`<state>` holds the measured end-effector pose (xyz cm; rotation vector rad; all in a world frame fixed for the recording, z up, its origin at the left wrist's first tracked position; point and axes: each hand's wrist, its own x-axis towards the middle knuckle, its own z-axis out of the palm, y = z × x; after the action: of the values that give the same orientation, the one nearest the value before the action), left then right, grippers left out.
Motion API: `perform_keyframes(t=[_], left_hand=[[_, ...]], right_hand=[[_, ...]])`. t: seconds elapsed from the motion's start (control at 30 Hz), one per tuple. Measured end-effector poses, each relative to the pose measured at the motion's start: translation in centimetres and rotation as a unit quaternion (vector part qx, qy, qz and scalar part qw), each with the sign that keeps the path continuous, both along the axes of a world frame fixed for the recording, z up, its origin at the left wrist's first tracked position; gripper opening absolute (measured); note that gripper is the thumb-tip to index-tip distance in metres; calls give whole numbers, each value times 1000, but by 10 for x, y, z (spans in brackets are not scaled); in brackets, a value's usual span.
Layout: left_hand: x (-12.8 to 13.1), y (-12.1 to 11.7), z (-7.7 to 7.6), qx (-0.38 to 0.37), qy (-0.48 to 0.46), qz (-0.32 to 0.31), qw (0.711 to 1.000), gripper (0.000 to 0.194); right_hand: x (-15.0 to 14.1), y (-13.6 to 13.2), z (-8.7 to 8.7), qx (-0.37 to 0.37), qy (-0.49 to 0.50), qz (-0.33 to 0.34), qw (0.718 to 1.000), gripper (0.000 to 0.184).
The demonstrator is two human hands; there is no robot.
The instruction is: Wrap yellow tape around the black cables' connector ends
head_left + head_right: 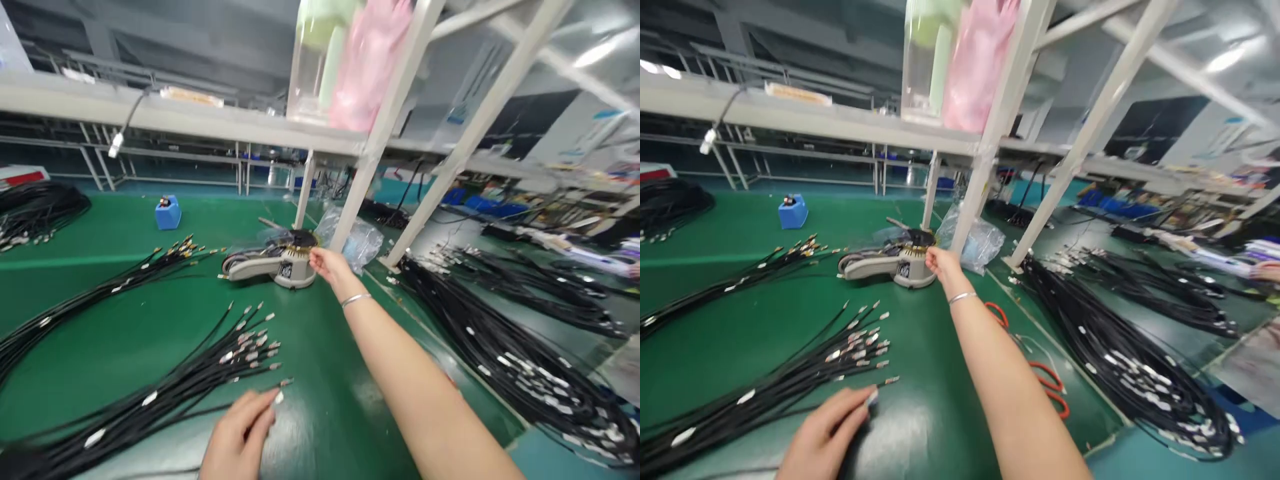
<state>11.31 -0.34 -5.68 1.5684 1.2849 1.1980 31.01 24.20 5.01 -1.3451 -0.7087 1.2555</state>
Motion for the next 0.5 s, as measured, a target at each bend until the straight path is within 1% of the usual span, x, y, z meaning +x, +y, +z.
perform_keyframes(t=[0.07,0.1,0.17,0.2,0.27,0.37,0.43,0.5], left_hand=[[-3,2,12,-102,-35,0,994,31],[-4,4,16,-148,-67,-2,987,35],[-6,6,22,-225,-134,-1,965,44],[-6,7,24,-249,-165,-1,954,48],[-6,8,26,-271,-206,-3,940,52],[-5,8,28,-268,-218,-1,938,49],[-3,7,30,-262,-206,7,943,45],[-2,6,31,-247,-197,13,949,41]], right_hand=[[1,-4,-2,9,6,-10,1000,28],[3,-8,-3,16,9,-15,1000,26],[8,-26,-4,37,15,-21,999,19],[11,-40,-5,50,19,-19,998,14],[13,-78,-9,72,24,-5,997,11],[4,-144,-27,78,15,38,996,6],[-11,-183,-45,76,-1,67,995,19],[-30,-212,-61,91,-22,114,989,28]])
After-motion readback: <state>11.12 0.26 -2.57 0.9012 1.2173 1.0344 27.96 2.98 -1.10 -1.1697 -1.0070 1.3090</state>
